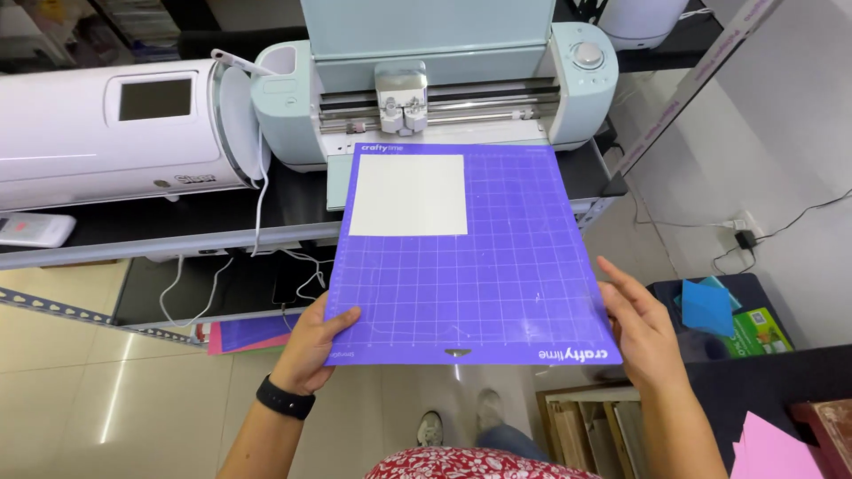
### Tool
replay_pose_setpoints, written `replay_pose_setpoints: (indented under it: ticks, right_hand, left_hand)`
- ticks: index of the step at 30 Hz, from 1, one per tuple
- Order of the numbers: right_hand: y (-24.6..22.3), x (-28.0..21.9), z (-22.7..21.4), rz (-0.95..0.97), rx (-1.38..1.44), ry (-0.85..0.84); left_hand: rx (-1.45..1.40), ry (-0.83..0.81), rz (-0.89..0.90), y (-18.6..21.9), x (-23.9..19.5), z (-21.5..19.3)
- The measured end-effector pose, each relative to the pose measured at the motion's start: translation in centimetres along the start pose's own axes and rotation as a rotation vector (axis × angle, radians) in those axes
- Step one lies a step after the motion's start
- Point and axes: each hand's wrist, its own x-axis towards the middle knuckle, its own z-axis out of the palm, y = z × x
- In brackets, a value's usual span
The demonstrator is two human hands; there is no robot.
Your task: Operating a craft cutting machine and preparing paper on cutting mats using a roller and peeling tools.
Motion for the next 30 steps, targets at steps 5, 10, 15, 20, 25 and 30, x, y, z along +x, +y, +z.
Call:
replay_pose_setpoints:
  ticks: [5,10,15,20,25,30]
  right_hand:
    - [-1.1,3.6,-0.6,0.077,-0.151,-0.044]
    - [-1.5,6.4,-0.1,0.162,-0.133,-0.137]
    - [-1.3,9.5,0.5,0.238,-0.033,-0.117]
    - [-1.6,13.2,0.9,0.154,-0.224,-0.074]
    - [-6.0,19.4,2.7,-0.353,-1.009,-0.053]
    - [-9.1,24.7,5.7,-0.305,-1.349,-0.002]
  left_hand:
    - [-0.015,0.089,0.012,0.6,-0.6,1.7]
    - [-0.048,0.235,-0.148,2.5,-1.6,3.7]
    - [-0.057,0.254,-0.151,2.2,0.4,4.5]
    - [-0.078,0.261,-0.084,0.9,2.3,4.9]
    - [-0.058,0.272,-0.112,-0.3,3.4,4.3]
    - [-0.072,0.311,-0.137,0.2,3.4,5.2]
